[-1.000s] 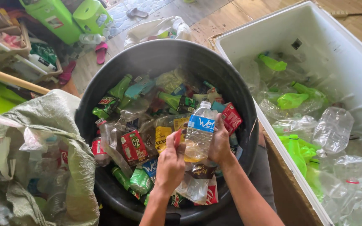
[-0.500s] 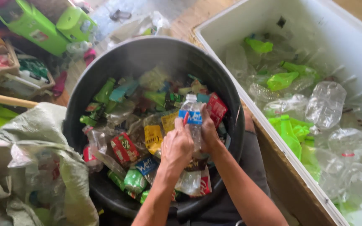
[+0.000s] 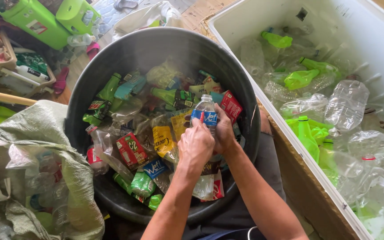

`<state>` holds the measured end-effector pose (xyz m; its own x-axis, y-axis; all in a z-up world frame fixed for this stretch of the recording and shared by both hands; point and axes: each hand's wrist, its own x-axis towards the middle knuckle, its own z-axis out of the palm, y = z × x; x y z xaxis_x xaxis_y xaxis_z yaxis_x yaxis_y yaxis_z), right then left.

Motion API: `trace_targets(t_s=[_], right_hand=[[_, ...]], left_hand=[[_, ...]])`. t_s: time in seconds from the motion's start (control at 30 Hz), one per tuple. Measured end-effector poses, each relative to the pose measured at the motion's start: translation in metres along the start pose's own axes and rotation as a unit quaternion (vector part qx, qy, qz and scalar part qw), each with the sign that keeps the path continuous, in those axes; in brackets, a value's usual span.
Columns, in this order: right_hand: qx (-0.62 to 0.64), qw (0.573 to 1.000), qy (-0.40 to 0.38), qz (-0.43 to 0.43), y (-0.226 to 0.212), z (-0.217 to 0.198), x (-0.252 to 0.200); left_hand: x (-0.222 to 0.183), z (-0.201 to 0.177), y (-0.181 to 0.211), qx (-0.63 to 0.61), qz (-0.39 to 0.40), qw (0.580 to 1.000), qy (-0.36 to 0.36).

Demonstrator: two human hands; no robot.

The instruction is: Sorting plastic bottles and wrappers from a large bin into separate containers

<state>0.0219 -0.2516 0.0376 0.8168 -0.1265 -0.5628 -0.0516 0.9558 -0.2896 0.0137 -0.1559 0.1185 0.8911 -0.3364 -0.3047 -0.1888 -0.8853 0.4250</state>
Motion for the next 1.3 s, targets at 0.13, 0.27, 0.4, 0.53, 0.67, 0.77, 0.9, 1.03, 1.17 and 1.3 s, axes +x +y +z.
trace_targets(t_s=[0.13,0.27,0.4,0.53,0.67,0.77,0.9,1.03,1.17,1.3], right_hand=[[-0.029,0.999,0.038,-0.014,0.006,-0.019,0.02],[-0.044,0.996,0.071,-0.017,0.007,-0.01,0.013],[-0.068,0.993,0.09,-0.035,0.008,0.0,0.005],[-0.078,0.992,0.092,-0.038,0.007,0.004,0.004],[-0.092,0.99,0.104,-0.025,0.008,0.01,-0.001],[-0.088,0.989,0.113,-0.028,0.008,0.013,-0.003],[-0.091,0.988,0.119,-0.049,0.008,0.016,-0.007],[-0.093,0.988,0.11,-0.052,0.008,0.022,-0.01],[-0.1,0.986,0.121,-0.061,0.01,0.018,-0.009],[-0.108,0.985,0.113,-0.065,0.012,0.026,-0.015]], left_hand=[[-0.004,0.0,0.001,-0.003,-0.022,0.999,-0.025],[-0.004,0.001,-0.003,-0.013,-0.034,0.999,-0.037],[-0.002,0.003,-0.007,-0.012,-0.039,0.998,-0.039],[-0.008,0.004,-0.009,-0.021,-0.035,0.998,-0.037],[-0.008,0.007,-0.013,-0.016,-0.032,0.999,-0.034],[-0.008,0.009,-0.016,-0.013,-0.031,0.999,-0.034],[-0.012,0.007,-0.014,-0.017,-0.026,0.999,-0.034],[-0.016,0.008,-0.015,-0.019,-0.029,0.999,-0.036],[-0.017,0.008,-0.015,-0.023,-0.032,0.998,-0.038],[-0.016,0.01,-0.016,-0.018,-0.029,0.999,-0.038]])
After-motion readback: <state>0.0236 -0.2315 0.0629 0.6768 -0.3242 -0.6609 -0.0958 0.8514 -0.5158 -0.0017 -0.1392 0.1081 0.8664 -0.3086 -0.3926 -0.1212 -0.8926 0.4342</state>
